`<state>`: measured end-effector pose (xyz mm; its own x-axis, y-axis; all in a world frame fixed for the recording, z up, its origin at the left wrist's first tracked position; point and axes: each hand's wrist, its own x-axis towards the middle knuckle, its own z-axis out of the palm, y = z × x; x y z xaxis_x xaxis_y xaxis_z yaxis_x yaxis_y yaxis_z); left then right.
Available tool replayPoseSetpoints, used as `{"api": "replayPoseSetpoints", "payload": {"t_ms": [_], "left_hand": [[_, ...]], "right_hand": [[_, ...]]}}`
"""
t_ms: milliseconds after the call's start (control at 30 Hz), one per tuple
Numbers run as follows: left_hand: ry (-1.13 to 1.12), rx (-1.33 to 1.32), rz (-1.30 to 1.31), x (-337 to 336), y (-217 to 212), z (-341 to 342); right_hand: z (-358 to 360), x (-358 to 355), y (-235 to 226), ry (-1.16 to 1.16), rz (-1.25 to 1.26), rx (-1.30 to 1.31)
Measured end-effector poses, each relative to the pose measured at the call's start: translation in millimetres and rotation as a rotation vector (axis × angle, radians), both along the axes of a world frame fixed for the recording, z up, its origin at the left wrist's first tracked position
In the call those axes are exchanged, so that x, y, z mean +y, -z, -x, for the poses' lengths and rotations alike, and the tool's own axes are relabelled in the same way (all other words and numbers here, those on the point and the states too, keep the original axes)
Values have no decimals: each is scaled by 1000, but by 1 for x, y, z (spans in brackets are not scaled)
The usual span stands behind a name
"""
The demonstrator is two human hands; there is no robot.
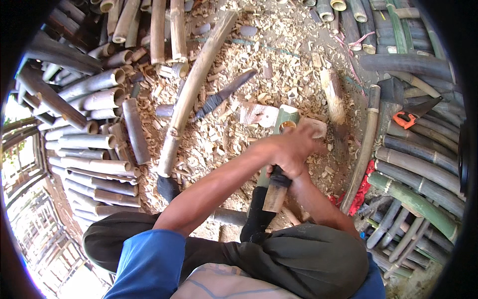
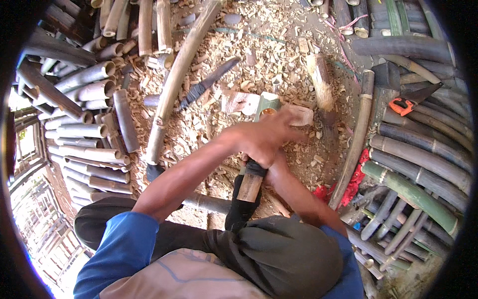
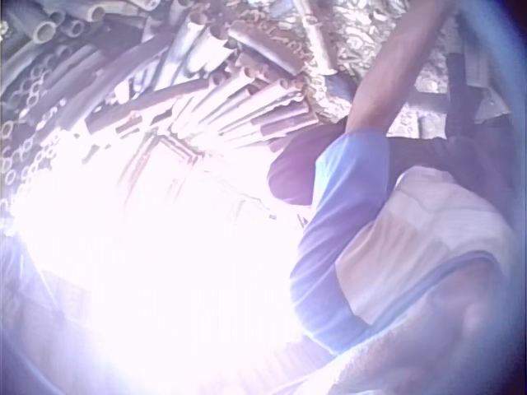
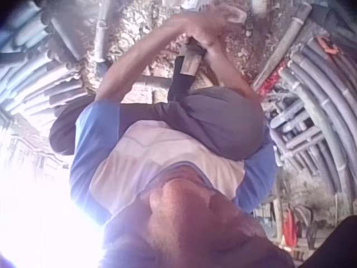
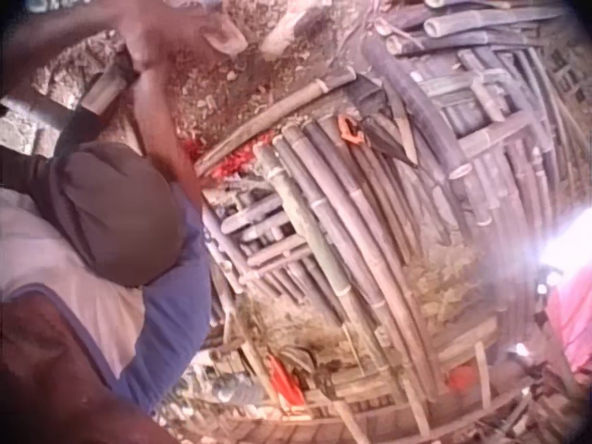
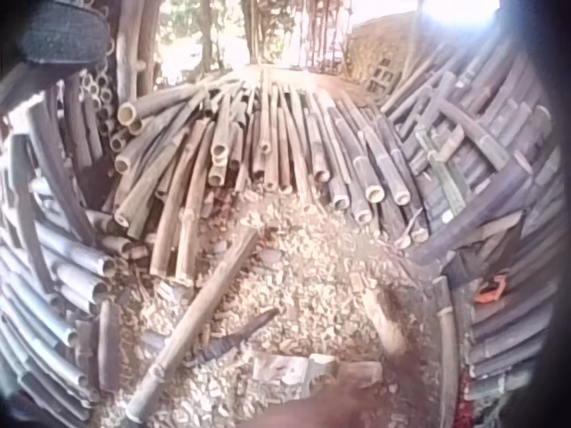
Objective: The person carves a hole into a bamboo stalk using a knife and a wooden mallet, clears out the wood shavings, and inserts bamboo pieces to check the fit.
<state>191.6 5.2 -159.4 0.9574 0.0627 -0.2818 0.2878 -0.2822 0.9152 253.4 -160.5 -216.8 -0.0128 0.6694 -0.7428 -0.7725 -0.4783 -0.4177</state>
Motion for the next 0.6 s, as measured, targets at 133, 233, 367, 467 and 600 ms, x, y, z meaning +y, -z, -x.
{"api": "replayPoseSetpoints", "payload": {"t_ms": [133, 233, 367, 467, 600], "left_hand": [[-827, -168, 77, 72, -2, 68], [-1254, 230, -121, 121, 8, 135], [-1154, 520, -567, 130, 124, 213], [-963, 681, -762, 136, 137, 203], [-904, 553, -672, 150, 129, 202]], "right_hand": [[9, 3, -45, 296, -8, 59], [-4, -28, -40, 196, -68, -403], [-29, -85, 25, 60, 49, -945], [-44, -133, 77, -73, 249, -1052], [-24, -159, 130, -262, 146, -1874]]}}
